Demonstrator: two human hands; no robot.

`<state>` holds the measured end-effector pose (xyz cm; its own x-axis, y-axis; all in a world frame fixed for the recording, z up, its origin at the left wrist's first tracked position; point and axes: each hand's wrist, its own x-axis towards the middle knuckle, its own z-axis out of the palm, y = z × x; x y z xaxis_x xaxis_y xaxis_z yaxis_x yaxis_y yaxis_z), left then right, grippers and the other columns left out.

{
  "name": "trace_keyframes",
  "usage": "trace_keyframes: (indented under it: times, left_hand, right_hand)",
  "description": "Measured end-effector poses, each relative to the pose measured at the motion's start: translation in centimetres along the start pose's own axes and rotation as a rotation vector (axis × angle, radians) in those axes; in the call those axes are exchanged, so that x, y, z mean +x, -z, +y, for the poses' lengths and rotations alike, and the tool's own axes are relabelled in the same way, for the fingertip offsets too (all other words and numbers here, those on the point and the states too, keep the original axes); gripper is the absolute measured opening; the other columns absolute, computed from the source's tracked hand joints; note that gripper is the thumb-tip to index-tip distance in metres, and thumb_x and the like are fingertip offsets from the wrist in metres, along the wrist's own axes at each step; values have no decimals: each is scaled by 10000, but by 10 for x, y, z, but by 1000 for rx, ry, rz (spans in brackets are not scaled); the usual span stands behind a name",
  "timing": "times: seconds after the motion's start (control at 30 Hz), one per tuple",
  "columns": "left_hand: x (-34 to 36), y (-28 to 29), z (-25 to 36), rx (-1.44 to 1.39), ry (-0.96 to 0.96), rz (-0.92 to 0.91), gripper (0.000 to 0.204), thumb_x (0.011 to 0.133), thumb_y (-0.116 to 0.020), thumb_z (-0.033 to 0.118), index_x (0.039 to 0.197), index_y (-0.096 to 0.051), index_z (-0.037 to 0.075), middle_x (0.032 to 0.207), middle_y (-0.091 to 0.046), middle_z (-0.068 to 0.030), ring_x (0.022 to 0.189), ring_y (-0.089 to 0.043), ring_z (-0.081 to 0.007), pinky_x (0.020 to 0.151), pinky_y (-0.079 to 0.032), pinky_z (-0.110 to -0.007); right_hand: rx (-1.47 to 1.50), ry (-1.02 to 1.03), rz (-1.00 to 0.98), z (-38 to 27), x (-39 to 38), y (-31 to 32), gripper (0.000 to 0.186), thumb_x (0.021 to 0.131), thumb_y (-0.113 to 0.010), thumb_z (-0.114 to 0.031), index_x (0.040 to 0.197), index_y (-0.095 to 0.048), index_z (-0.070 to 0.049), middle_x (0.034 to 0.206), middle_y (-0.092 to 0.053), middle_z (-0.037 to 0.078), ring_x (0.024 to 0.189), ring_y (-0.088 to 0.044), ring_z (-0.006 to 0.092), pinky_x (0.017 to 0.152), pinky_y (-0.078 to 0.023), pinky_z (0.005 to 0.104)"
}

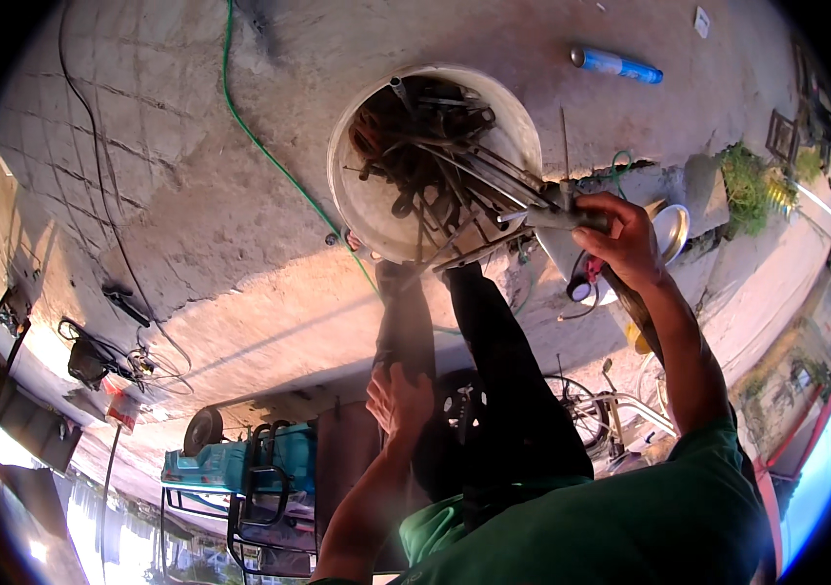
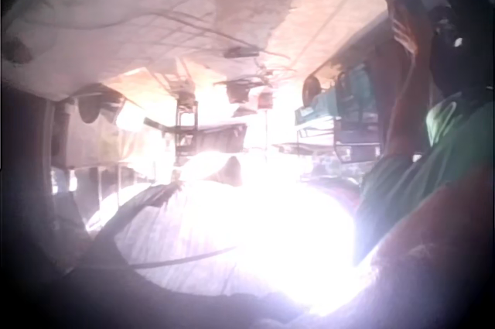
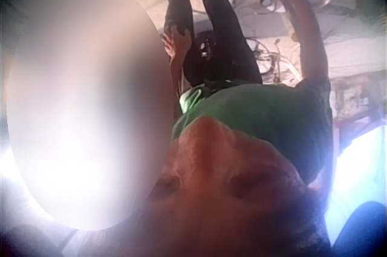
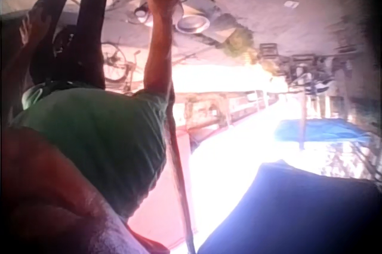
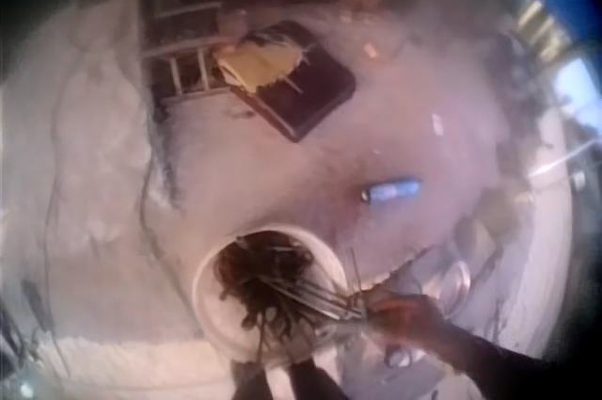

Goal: The person selects components from a bucket and uses pliers, a screwdriver, a hammer, and a file to adjust and repair parts of a bicycle's handlebars and frame.

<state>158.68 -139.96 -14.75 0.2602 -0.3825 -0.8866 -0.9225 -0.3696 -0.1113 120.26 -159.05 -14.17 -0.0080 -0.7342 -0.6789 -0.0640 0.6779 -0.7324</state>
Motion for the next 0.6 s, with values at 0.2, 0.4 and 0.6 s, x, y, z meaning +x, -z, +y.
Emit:
trace_keyframes:
  times: [0.2,0.4,0.6]
  left_hand:
    - [0,-2,1,21,-2,3,584,904,-677,433,1394,-572,132,1471,-473,-177,1368,-435,-408,1118,-362,-530]
    - [-1,17,13,45,20,-32,562,899,-670,441,1365,-594,137,1452,-494,-167,1347,-453,-402,1108,-375,-522]
    - [-2,21,12,69,5,-19,577,903,-672,464,1371,-592,136,1438,-507,-165,1333,-468,-397,1092,-389,-525]
  right_hand:
    - [-76,-36,238,18,-10,43,311,986,-733,-255,1190,-712,-20,929,-622,-19,874,-547,70,798,-453,251]
    - [162,-319,32,46,-2,32,496,1045,-615,-465,1312,-687,-53,1079,-680,17,1049,-626,121,992,-478,309]
    - [440,-389,92,47,-42,-79,431,1063,-619,-396,1287,-635,-27,1099,-695,53,1012,-675,116,802,-596,350]
